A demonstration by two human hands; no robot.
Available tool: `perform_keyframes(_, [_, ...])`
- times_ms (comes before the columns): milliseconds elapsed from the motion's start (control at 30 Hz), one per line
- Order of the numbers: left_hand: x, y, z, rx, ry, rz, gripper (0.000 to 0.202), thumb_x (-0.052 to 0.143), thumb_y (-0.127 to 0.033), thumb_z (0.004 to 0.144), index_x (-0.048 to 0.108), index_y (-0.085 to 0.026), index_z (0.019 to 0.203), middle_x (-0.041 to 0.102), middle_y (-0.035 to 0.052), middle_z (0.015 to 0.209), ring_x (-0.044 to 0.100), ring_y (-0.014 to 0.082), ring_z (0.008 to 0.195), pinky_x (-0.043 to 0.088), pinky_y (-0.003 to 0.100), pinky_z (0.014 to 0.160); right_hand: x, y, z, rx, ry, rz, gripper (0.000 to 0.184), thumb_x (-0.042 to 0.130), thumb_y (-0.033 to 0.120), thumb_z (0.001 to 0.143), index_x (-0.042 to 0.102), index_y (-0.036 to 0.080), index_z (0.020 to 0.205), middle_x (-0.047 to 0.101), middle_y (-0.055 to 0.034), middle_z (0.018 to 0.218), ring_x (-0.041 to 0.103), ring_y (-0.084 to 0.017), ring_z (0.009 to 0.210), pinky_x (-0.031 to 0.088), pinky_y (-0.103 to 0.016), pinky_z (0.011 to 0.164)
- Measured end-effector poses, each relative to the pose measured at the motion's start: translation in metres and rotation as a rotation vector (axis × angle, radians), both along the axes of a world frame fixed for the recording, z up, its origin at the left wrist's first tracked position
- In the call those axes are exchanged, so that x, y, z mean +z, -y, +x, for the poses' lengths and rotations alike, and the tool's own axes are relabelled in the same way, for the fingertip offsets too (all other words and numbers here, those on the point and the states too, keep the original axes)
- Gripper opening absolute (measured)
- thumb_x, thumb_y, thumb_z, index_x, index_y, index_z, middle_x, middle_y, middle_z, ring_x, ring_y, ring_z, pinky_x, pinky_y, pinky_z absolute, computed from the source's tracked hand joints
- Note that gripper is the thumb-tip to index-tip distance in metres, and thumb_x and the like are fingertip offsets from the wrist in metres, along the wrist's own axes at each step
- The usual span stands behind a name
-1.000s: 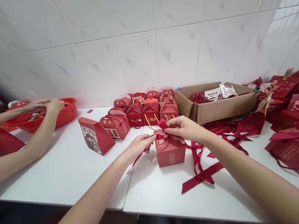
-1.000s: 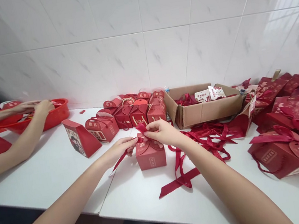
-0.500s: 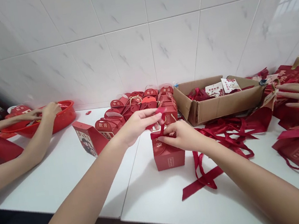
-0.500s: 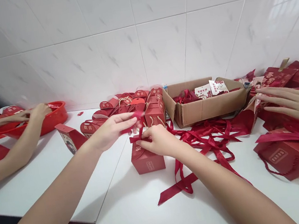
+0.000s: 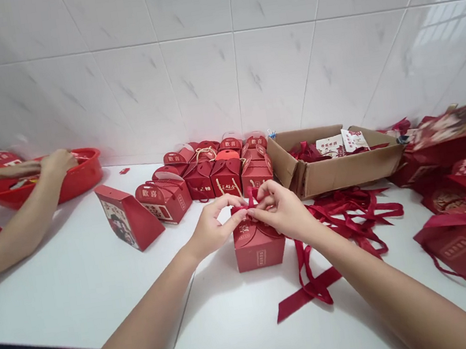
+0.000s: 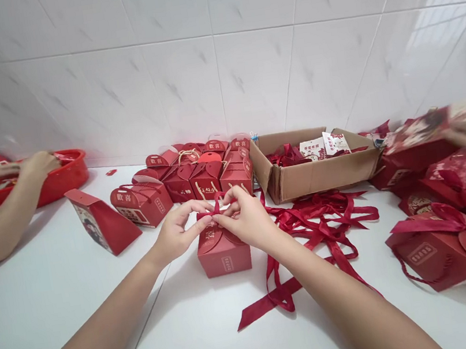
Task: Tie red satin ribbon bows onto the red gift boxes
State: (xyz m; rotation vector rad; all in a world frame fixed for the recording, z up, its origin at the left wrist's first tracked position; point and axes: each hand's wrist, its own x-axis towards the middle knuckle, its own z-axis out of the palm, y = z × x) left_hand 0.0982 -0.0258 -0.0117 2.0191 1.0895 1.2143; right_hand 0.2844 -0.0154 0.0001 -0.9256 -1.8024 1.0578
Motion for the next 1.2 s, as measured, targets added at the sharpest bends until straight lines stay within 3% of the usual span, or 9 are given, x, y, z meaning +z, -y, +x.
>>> perform_keyframes(133, [-0.007, 0.003, 0.004, -0.019, 0.069, -0.058, 0.014, 0.059, -0.029, 0.083, 0.050, -0.018, 0.082, 0.058, 0.0030, 0.088, 0.056, 0.0145, 0.087, 0.045, 0.028, 0.083, -0.004, -0.001, -0.001, 0.013, -0.032, 0.071, 0.025, 0.064, 0.029, 0.075, 0.042, 0.021, 0.083, 0.058, 0.0024, 0.079, 0.060, -0.012, 0.065, 0.044, -0.023, 0.058])
perform_keyframes(300, [-0.011, 0.004, 0.010, 0.044, 0.143, -0.086, 0.020, 0.065, -0.025, 0.077, 0.054, -0.017, 0.092, 0.060, 0.0027, 0.091, 0.057, 0.0141, 0.087, 0.044, 0.026, 0.081, -0.003, 0.000, -0.001, -0.010, 0.096, 0.109, 0.013, 0.061, 0.028, 0.079, 0.058, 0.019, 0.088, 0.063, -0.0001, 0.070, 0.058, -0.015, 0.064, 0.043, -0.025, 0.060])
perform_keyframes(500, [-0.007, 0.006, 0.013, 0.083, 0.135, -0.060, 0.016, 0.068, -0.027, 0.075, 0.057, -0.016, 0.078, 0.061, 0.0003, 0.077, 0.056, 0.0129, 0.077, 0.044, 0.025, 0.076, 0.010, 0.005, 0.006, -0.056, 0.345, 0.204, 0.015, 0.059, 0.025, 0.084, 0.072, 0.018, 0.083, 0.072, -0.0044, 0.082, 0.062, -0.017, 0.072, 0.043, -0.028, 0.069])
perform_keyframes(667, [-0.005, 0.008, 0.013, 0.118, 0.100, -0.018, 0.011, 0.067, -0.025, 0.075, 0.061, -0.016, 0.077, 0.065, 0.0008, 0.078, 0.057, 0.0125, 0.074, 0.046, 0.024, 0.072, 0.015, 0.009, 0.009, -0.011, 0.462, 0.224, 0.014, 0.066, 0.031, 0.080, 0.076, 0.022, 0.085, 0.067, -0.0020, 0.073, 0.056, -0.015, 0.064, 0.041, -0.026, 0.062])
perform_keyframes(833, [-0.005, 0.009, 0.013, 0.107, 0.080, 0.034, 0.003, 0.062, -0.016, 0.076, 0.064, -0.017, 0.078, 0.067, 0.0009, 0.081, 0.062, 0.0127, 0.078, 0.049, 0.022, 0.073, 0.011, 0.008, 0.008, -0.105, 0.532, 0.292, 0.011, 0.066, 0.020, 0.080, 0.076, 0.020, 0.083, 0.061, -0.0050, 0.079, 0.057, -0.016, 0.072, 0.044, -0.029, 0.069])
perform_keyframes(933, [-0.007, 0.009, 0.012, 0.117, 0.047, 0.086, 0.008, 0.059, -0.012, 0.076, 0.064, -0.018, 0.079, 0.069, 0.0003, 0.081, 0.062, 0.0122, 0.076, 0.049, 0.021, 0.071, 0.011, 0.005, 0.008, -0.117, 0.453, 0.198, 0.011, 0.065, 0.024, 0.080, 0.075, 0.020, 0.080, 0.059, -0.0079, 0.096, 0.058, -0.020, 0.091, 0.044, -0.034, 0.083])
perform_keyframes(1033, [-0.009, 0.007, 0.012, 0.125, 0.012, 0.154, 0.009, 0.057, -0.012, 0.078, 0.064, -0.019, 0.079, 0.068, 0.0001, 0.080, 0.062, 0.0117, 0.073, 0.049, 0.022, 0.069, 0.011, 0.001, 0.008, 0.043, 0.342, 0.001, 0.019, 0.060, 0.029, 0.083, 0.071, 0.019, 0.072, 0.053, -0.0094, 0.123, 0.050, -0.024, 0.117, 0.037, -0.037, 0.097])
perform_keyframes(1133, [-0.013, 0.003, 0.012, 0.129, -0.013, 0.188, 0.011, 0.055, -0.012, 0.080, 0.063, -0.019, 0.079, 0.067, -0.0005, 0.078, 0.062, 0.0113, 0.073, 0.048, 0.022, 0.069, 0.007, -0.003, 0.007, 0.233, 0.209, -0.125, 0.030, 0.055, 0.032, 0.086, 0.062, 0.017, 0.061, 0.055, -0.0104, 0.126, 0.040, -0.024, 0.129, 0.031, -0.036, 0.103])
perform_keyframes(1200, [-0.013, 0.001, 0.011, 0.166, -0.013, 0.208, 0.009, 0.059, -0.013, 0.078, 0.060, -0.019, 0.085, 0.066, -0.0006, 0.082, 0.062, 0.0118, 0.078, 0.048, 0.023, 0.072, 0.002, -0.005, 0.006, 0.251, 0.131, -0.160, 0.030, 0.056, 0.034, 0.085, 0.061, 0.017, 0.061, 0.057, -0.0108, 0.124, 0.038, -0.024, 0.131, 0.029, -0.036, 0.104])
